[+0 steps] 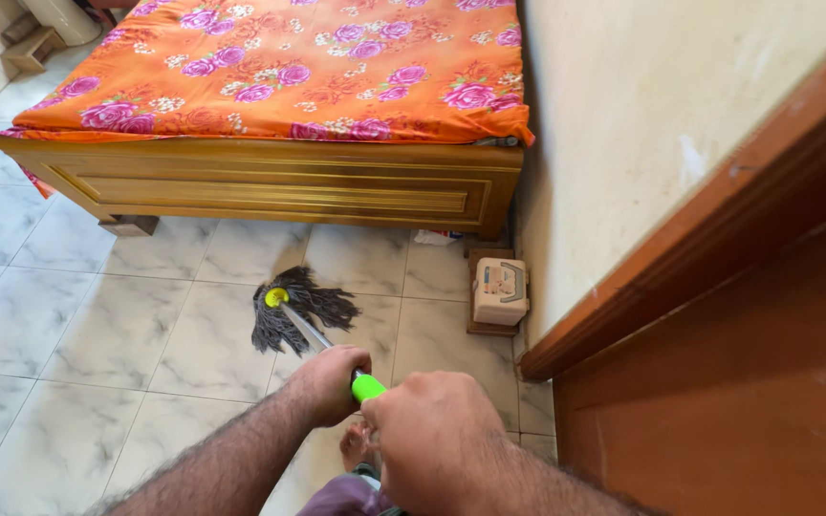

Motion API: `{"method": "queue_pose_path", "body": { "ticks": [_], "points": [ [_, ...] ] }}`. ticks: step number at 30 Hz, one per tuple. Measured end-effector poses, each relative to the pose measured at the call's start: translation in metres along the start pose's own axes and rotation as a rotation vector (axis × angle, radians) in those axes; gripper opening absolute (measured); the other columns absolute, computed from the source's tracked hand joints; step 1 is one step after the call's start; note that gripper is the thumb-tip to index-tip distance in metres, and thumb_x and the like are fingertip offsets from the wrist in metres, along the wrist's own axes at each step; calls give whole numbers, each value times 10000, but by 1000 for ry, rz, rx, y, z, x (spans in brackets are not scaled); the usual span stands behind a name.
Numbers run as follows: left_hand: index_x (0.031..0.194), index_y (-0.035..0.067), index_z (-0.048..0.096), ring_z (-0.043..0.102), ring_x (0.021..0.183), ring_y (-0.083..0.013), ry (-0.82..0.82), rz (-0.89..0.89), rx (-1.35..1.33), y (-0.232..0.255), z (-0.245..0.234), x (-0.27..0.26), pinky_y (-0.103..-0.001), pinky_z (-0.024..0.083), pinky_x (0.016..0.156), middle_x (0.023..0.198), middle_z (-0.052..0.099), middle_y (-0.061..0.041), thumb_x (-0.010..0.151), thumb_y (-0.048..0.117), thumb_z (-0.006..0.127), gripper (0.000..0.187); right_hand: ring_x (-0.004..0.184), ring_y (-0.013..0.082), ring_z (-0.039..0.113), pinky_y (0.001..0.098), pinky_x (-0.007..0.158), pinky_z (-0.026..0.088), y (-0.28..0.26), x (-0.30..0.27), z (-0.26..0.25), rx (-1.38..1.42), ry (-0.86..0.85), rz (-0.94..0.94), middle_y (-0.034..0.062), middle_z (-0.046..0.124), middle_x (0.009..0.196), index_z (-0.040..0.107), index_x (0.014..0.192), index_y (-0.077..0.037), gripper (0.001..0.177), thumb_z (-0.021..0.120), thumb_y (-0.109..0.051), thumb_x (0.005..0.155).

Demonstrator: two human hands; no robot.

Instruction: The person is mopping a tiled floor throughout a bedroom and adjacent hallways using a string mop.

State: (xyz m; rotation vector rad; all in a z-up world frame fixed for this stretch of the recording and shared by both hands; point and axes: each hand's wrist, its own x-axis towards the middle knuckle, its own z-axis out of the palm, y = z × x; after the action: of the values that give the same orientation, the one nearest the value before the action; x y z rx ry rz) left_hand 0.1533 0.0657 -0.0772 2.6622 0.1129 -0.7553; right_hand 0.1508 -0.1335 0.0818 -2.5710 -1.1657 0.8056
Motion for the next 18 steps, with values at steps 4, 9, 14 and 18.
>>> {"method": "queue_pose_path", "body": {
  "ticks": [4, 9, 14, 18],
  "points": [
    [1037, 174, 690, 634, 1193, -237, 75, -1, -2, -23, -30, 0, -368, 525, 1000, 1148, 692, -44, 827, 252, 772, 239, 886, 308, 713, 476, 797, 565, -19, 37, -18, -71, -32, -34, 84, 735, 860, 772, 975, -211, 190, 716, -200, 794],
    [1081, 228, 707, 647, 1178, -217, 123, -118, -37, -67, -85, 20, -401, 545, 966, 1181, 700, -13, 822, 375, 792, 310, 877, 247, 739, 425, 845, 571, -51, 104, -69, -143, -66, 71, 28, 757, 876, 767, 1084, -314, 237, 673, -315, 866],
    [1145, 216, 681, 659, 1167, -234, 141, -113, -130, -118, -124, 39, -399, 544, 973, 1183, 704, -36, 813, 463, 816, 436, 913, 275, 713, 440, 835, 567, -76, 165, -99, -176, 51, 29, 46, 761, 909, 800, 1100, -325, 313, 699, -292, 806],
    [1193, 227, 653, 659, 1176, -222, 113, -176, -163, -157, -146, 46, -393, 540, 991, 1217, 689, -23, 821, 496, 809, 485, 901, 287, 711, 441, 840, 564, -98, 206, -109, -214, 51, -13, 56, 760, 883, 801, 1089, -317, 300, 708, -316, 804]
  ]
}}
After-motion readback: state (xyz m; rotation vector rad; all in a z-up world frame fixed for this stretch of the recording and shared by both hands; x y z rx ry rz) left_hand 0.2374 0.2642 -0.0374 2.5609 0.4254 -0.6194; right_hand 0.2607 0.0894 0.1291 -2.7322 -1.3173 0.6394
